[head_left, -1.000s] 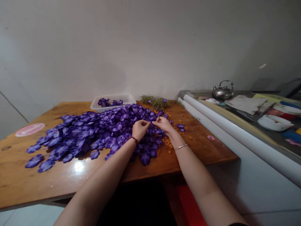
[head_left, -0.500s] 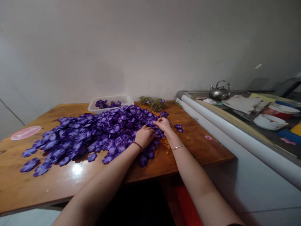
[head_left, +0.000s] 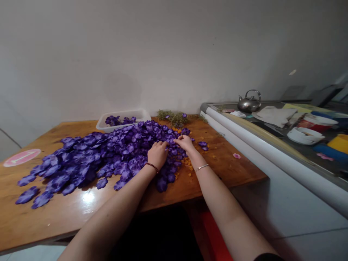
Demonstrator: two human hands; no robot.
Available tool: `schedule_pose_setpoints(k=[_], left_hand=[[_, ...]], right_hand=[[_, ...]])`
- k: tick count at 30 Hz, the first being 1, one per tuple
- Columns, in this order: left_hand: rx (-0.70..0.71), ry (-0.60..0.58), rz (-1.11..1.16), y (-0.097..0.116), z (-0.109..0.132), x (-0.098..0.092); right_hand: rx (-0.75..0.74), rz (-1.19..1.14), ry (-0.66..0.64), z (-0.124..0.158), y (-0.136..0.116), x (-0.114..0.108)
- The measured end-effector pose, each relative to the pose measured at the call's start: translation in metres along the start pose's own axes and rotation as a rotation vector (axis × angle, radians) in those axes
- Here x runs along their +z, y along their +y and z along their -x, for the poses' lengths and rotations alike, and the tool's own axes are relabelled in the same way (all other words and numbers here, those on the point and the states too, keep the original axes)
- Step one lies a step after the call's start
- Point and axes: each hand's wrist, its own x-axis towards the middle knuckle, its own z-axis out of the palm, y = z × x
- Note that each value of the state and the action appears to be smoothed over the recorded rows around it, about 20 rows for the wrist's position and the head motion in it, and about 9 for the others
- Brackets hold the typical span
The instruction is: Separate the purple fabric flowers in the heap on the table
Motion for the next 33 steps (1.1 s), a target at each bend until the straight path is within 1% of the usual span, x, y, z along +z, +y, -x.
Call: schedule_pose_setpoints(k=[2, 4, 7, 9, 10, 13, 15, 21, 22, 24, 28, 30, 33], left_hand=[[0.139, -0.115, 0.063, 0.006, 0.001, 0.004], [0.238, -0.220, 0.120, 0.013, 0.003, 0.010], [0.274, -0.297, 0.131, 0.018, 0.004, 0.015], [0.255, -0.306, 0.118, 0.017, 0.004, 0.015], [0.227, -0.291, 0.117, 0.016, 0.003, 0.015], [0.116, -0.189, 0.139, 0.014, 0.001, 0.013], [0.088, -0.147, 0.136, 0.015, 0.000, 0.014], [0.148, -0.226, 0.065, 0.023, 0.002, 0.022], [0.144, -0.217, 0.082, 0.023, 0.002, 0.023], [0.107, -0.150, 0.156, 0.023, 0.002, 0.023], [-0.077, 0.093, 0.414, 0.016, -0.001, 0.019], [-0.148, 0.181, 0.519, 0.012, -0.004, 0.018], [-0.215, 0.223, 0.593, 0.004, -0.008, 0.018]], right_hand=[[0.010, -0.006, -0.010, 0.001, 0.000, 0.000], [0.020, -0.017, -0.018, 0.001, -0.001, -0.001], [0.029, -0.030, -0.017, 0.001, 0.000, -0.002], [0.028, -0.033, -0.011, 0.000, 0.001, -0.002], [0.028, -0.036, -0.007, -0.001, 0.002, -0.003], [0.039, -0.054, -0.002, -0.003, 0.005, -0.003], [0.051, -0.064, 0.000, -0.005, 0.007, -0.002], [0.057, -0.071, 0.008, -0.008, 0.012, 0.001], [0.056, -0.069, 0.007, -0.009, 0.013, 0.001], [0.039, -0.067, -0.001, -0.010, 0.014, 0.001], [-0.029, -0.084, -0.052, -0.010, 0.016, 0.001], [-0.065, -0.102, -0.088, -0.009, 0.016, 0.002], [-0.113, -0.111, -0.123, -0.007, 0.015, 0.005]])
